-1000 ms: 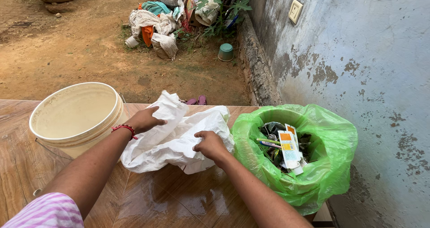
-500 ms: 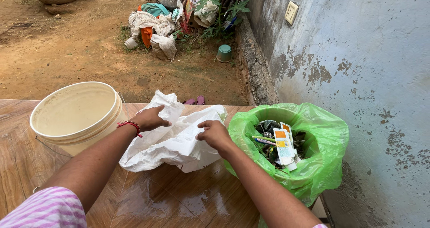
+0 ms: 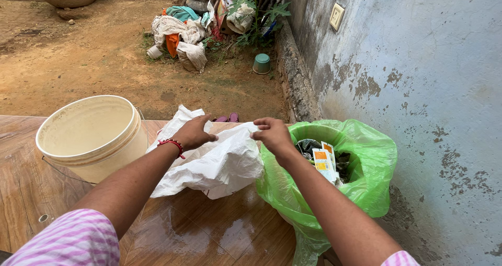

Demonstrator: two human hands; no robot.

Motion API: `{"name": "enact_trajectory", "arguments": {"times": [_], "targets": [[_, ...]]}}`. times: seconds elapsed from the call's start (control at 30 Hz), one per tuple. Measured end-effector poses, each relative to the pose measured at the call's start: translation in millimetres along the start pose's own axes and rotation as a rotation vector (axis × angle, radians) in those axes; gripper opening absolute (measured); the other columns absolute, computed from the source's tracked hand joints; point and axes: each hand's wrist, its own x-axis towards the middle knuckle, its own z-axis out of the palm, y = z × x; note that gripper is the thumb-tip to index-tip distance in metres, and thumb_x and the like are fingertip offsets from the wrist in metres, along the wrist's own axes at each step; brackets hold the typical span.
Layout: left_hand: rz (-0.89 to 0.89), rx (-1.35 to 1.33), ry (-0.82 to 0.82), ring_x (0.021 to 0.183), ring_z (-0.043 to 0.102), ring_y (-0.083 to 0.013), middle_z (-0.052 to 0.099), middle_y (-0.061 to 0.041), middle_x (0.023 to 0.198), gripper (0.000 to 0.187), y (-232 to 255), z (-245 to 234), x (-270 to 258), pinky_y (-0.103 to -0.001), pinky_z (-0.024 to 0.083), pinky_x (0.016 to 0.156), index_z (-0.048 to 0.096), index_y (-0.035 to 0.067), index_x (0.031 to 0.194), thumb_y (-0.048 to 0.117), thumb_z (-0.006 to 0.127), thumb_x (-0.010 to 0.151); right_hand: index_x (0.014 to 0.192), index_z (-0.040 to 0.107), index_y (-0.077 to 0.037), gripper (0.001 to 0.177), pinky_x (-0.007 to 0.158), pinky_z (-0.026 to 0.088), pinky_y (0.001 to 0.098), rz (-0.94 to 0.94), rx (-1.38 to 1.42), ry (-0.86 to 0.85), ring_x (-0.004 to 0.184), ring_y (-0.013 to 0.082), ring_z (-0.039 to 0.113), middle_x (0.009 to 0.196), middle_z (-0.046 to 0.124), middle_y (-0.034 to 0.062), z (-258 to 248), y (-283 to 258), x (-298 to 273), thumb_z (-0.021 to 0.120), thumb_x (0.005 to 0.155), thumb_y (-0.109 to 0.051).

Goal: The person collects discarded items from the bathroom floor, including a toothbrush, toothpaste tube, and small boxes, and places them into a green trash bag. They then tie the bag and place it into a bucket.

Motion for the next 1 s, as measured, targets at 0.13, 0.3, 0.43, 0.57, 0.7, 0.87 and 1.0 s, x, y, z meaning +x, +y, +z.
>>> {"name": "enact_trajectory", "arguments": {"times": [0.13, 0.3, 0.43, 0.57, 0.7, 0.87, 1.0], "targets": [[-0.026, 0.044, 0.051, 0.151, 0.033, -0.0289, 0.035, -0.015, 0.162, 0.093, -3.6, -1.0, 3.6, -0.040, 0.029, 0.123, 0.030, 0.008, 0.158, 0.041, 0.078, 0.085, 0.122, 0.071, -0.004, 0.047, 0.090, 0.056, 0.0337, -0.059, 0.041, 0.036, 0.106, 0.0212, 0.070, 0.122, 0.071, 0.0125, -13.2, 6.7, 3.4, 0.079, 0.076, -0.006], [-0.136, 0.116, 0.174, 0.151, 0.032, -0.0320, 0.032, -0.017, 0.163, 0.092, -34.1, -19.8, -17.1, -0.041, 0.030, 0.123, 0.031, 0.010, 0.159, 0.037, 0.078, 0.085, 0.128, 0.068, -0.005, 0.056, 0.092, 0.057, 0.0346, -0.116, 0.093, 0.049, 0.109, 0.0228, 0.069, 0.125, 0.069, 0.0116, 10.3, 12.9, 2.5, 0.081, 0.074, -0.008], [-0.232, 0.241, 0.192, 0.151, 0.031, -0.0338, 0.030, -0.016, 0.165, 0.094, -73.2, -40.2, -47.9, -0.043, 0.032, 0.122, 0.029, 0.010, 0.159, 0.041, 0.078, 0.084, 0.134, 0.066, -0.011, 0.060, 0.103, 0.050, 0.0371, -0.203, -0.068, 0.059, 0.126, 0.0265, 0.062, 0.132, 0.069, 0.0141, 38.3, -0.3, -12.5, 0.081, 0.076, -0.018], [-0.365, 0.324, 0.154, 0.152, 0.028, -0.0356, 0.025, -0.017, 0.167, 0.098, -111.2, -63.7, -74.6, -0.047, 0.034, 0.120, 0.027, 0.013, 0.161, 0.042, 0.079, 0.083, 0.136, 0.063, -0.015, 0.067, 0.108, 0.047, 0.0389, -0.333, -0.224, 0.007, 0.131, 0.0291, 0.060, 0.140, 0.064, 0.0122, 55.6, -21.5, -27.3, 0.083, 0.073, -0.023], [-0.426, 0.345, 0.176, 0.153, 0.026, -0.0358, 0.023, -0.015, 0.168, 0.100, -149.3, -74.8, -90.1, -0.051, 0.033, 0.120, 0.024, 0.014, 0.163, 0.039, 0.079, 0.083, 0.138, 0.063, -0.017, 0.068, 0.115, 0.039, 0.0395, -0.552, -0.355, -0.055, 0.144, 0.0290, 0.046, 0.149, 0.056, 0.0131, 72.2, -31.2, -32.7, 0.084, 0.074, -0.022], [-0.465, 0.338, 0.152, 0.155, 0.024, -0.0332, 0.022, -0.013, 0.169, 0.101, -183.7, -72.7, -99.7, -0.051, 0.030, 0.122, 0.023, 0.015, 0.163, 0.039, 0.080, 0.083, 0.146, 0.051, -0.018, 0.083, 0.120, 0.032, 0.0393, -0.508, -0.423, -0.090, 0.146, 0.0283, 0.040, 0.156, 0.047, 0.0116, 107.7, -37.2, -29.3, 0.086, 0.072, -0.026], [-0.480, 0.357, 0.123, 0.156, 0.022, -0.0301, 0.020, -0.009, 0.170, 0.099, -207.8, -71.6, -106.2, -0.051, 0.027, 0.123, 0.021, 0.015, 0.163, 0.037, 0.079, 0.086, 0.149, 0.048, -0.021, 0.085, 0.121, 0.028, 0.0411, -0.419, -0.435, -0.152, 0.148, 0.0285, 0.034, 0.159, 0.040, 0.0116, 135.9, -42.2, -31.0, 0.086, 0.073, -0.027]]}}
